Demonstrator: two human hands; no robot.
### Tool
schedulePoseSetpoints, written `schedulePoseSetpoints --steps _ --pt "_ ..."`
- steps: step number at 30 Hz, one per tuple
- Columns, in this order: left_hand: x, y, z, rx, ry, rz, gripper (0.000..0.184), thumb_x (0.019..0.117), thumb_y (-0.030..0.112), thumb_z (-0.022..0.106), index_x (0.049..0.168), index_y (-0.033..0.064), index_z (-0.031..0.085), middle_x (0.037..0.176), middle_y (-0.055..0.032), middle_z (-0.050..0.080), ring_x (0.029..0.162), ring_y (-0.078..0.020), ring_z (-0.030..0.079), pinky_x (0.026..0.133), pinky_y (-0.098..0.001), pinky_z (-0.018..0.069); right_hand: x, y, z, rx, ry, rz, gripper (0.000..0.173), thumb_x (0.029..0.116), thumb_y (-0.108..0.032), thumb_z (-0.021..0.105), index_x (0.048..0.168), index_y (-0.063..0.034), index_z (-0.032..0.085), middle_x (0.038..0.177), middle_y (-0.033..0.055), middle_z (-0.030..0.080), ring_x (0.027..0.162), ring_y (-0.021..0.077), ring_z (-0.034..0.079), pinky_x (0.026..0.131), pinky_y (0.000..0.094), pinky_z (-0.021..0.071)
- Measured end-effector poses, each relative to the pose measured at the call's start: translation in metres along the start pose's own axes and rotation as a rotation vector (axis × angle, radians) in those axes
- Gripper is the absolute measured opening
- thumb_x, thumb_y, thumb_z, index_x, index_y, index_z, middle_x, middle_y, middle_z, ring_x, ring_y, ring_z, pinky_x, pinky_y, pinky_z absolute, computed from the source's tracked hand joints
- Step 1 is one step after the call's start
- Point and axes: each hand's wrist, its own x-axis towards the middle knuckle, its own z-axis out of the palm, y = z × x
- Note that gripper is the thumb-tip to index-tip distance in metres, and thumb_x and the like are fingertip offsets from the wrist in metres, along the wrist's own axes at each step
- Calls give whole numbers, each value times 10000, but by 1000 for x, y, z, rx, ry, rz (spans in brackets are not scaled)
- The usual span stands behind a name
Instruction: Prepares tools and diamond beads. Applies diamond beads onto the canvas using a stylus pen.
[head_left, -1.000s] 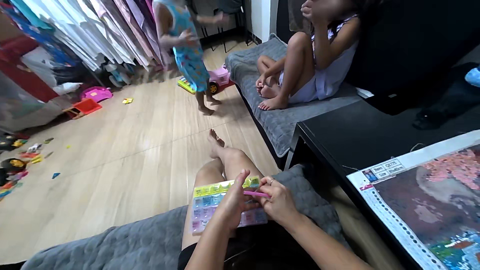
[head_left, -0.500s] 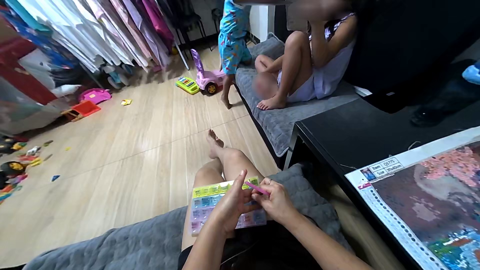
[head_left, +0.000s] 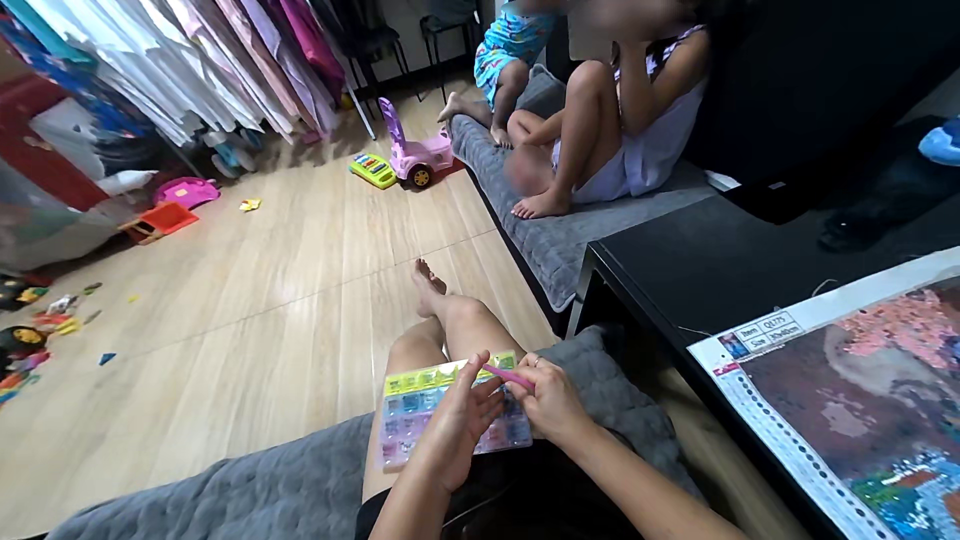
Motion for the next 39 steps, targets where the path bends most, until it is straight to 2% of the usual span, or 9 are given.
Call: schedulePoseSetpoints --steps 4,11,16,20,22,26,30,35,39 --pt "3 -1 1 -8 -21 -6 550 1130 398 234 1563 67 310 1355 -205 591 1150 -270 653 977 -372 522 -1 2 3 -101 34 -75 186 965 -78 620 978 18 779 992 198 702 923 337 689 830 485 547" --pt "7 0 5 21 -42 9 555 1126 413 246 1581 98 283 1405 -205 564 1174 -270 647 991 -379 516 4 -2 -9 40 -67 78 276 1003 -193 633 955 55 743 973 182 663 942 294 633 888 448 491" --pt "10 0 6 74 -37 41 564 1129 408 225 1578 70 277 1262 -186 641 1059 -240 683 949 -365 536 0 3 -1 73 -11 5 244 979 -164 601 1019 8 769 959 165 669 915 279 640 853 444 508" --pt "12 -2 5 70 -36 33 571 1129 411 209 1596 85 254 1305 -222 611 1082 -269 676 955 -378 535 -1 -3 -4 -69 -115 22 271 1000 -112 540 1143 -22 752 1076 205 673 1017 335 654 905 487 503" --pt "12 -3 5 49 -35 36 560 1130 405 213 1587 86 269 1291 -209 611 1066 -265 676 941 -377 541 0 -4 -5 -138 -154 27 275 1016 -120 530 1158 -19 743 1101 214 666 1031 347 655 910 493 503" --pt "13 -2 4 51 -47 39 571 1129 417 207 1585 78 263 1281 -205 622 1062 -267 682 941 -386 544 3 5 -4 15 -141 63 285 1021 -146 531 1095 25 747 1041 208 666 1010 326 637 928 480 487" --pt "13 -2 4 68 -45 28 568 1127 423 192 1583 92 265 1297 -202 626 1059 -268 687 939 -389 543 10 13 -3 197 -144 143 268 1016 -205 597 1010 20 742 936 142 639 918 242 595 868 423 467" --pt "14 -2 2 68 -38 23 565 1129 417 189 1588 94 258 1295 -213 621 1035 -269 691 912 -379 550 16 8 0 230 -149 237 249 1021 -176 612 962 50 697 939 144 628 900 222 590 861 399 469" --pt "14 -2 -1 81 -28 10 564 1129 418 197 1584 93 270 1292 -209 627 1025 -264 694 896 -369 553 14 -1 2 211 -115 310 246 1017 -177 632 989 56 707 986 157 644 942 239 605 903 399 475"
